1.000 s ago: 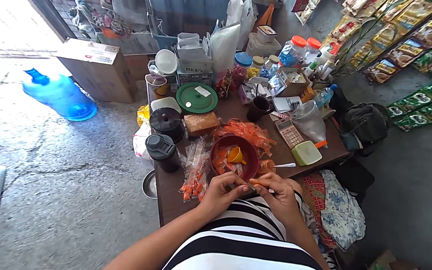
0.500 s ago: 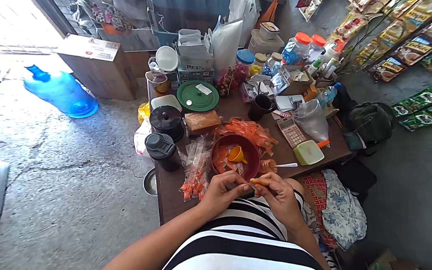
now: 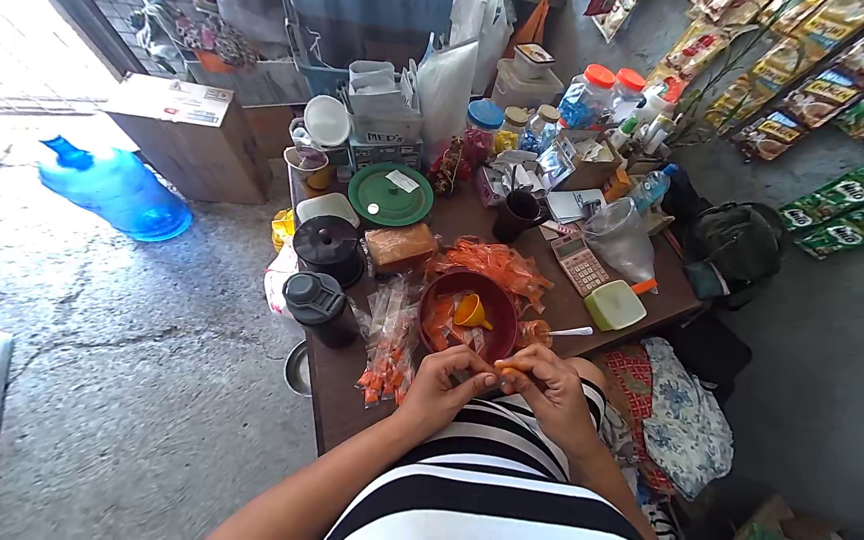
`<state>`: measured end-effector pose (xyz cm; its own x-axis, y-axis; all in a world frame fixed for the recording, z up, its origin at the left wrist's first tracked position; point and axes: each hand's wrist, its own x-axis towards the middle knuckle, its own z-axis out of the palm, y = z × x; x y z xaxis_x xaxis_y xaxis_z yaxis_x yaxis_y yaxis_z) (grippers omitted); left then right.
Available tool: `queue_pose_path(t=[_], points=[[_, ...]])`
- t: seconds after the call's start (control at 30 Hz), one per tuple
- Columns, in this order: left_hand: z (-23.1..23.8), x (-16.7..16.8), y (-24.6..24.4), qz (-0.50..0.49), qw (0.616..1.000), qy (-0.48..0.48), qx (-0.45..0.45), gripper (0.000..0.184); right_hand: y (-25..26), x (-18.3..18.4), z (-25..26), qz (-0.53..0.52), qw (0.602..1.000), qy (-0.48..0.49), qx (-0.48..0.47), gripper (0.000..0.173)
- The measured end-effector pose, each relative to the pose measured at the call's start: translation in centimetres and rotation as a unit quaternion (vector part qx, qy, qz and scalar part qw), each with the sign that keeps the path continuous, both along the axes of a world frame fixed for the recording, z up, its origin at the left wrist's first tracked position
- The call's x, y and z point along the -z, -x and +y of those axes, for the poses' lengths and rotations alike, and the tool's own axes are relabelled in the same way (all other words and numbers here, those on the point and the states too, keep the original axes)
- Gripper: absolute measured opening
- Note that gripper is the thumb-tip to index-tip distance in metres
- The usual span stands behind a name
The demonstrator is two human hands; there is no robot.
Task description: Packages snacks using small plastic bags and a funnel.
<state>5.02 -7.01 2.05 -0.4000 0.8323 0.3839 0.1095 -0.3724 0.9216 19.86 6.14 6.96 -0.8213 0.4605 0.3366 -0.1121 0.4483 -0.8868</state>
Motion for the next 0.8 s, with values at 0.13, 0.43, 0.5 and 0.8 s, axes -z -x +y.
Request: queue_pose_path(t=[0.13, 0.43, 0.5, 0.8], points=[[-0.05, -0.14, -0.03, -0.019, 1.0, 0.009, -0.001, 0.016, -0.25, -0.15, 0.11, -0.014, 1.0, -0.021, -0.002, 0.015], [-0.01, -0.1, -0.14, -0.017, 1.0, -0.004, 0.004, 0.016, 0.35, 0.14, 0.01, 0.028, 0.995, -0.036, 0.086, 0.034], [-0.18, 0.04, -0.11, -0.016, 1.0, -0.005, -0.007, 0.016, 0.03, 0.1, 0.4, 0.019, 0.998, -0.004, 0.055, 0.036], [-0.11, 0.09, -0.2, -0.017, 1.0, -0.017, -0.014, 0.015, -0.12, -0.17, -0.42, -0.002, 0.999, -0.036, 0.034, 0.018]])
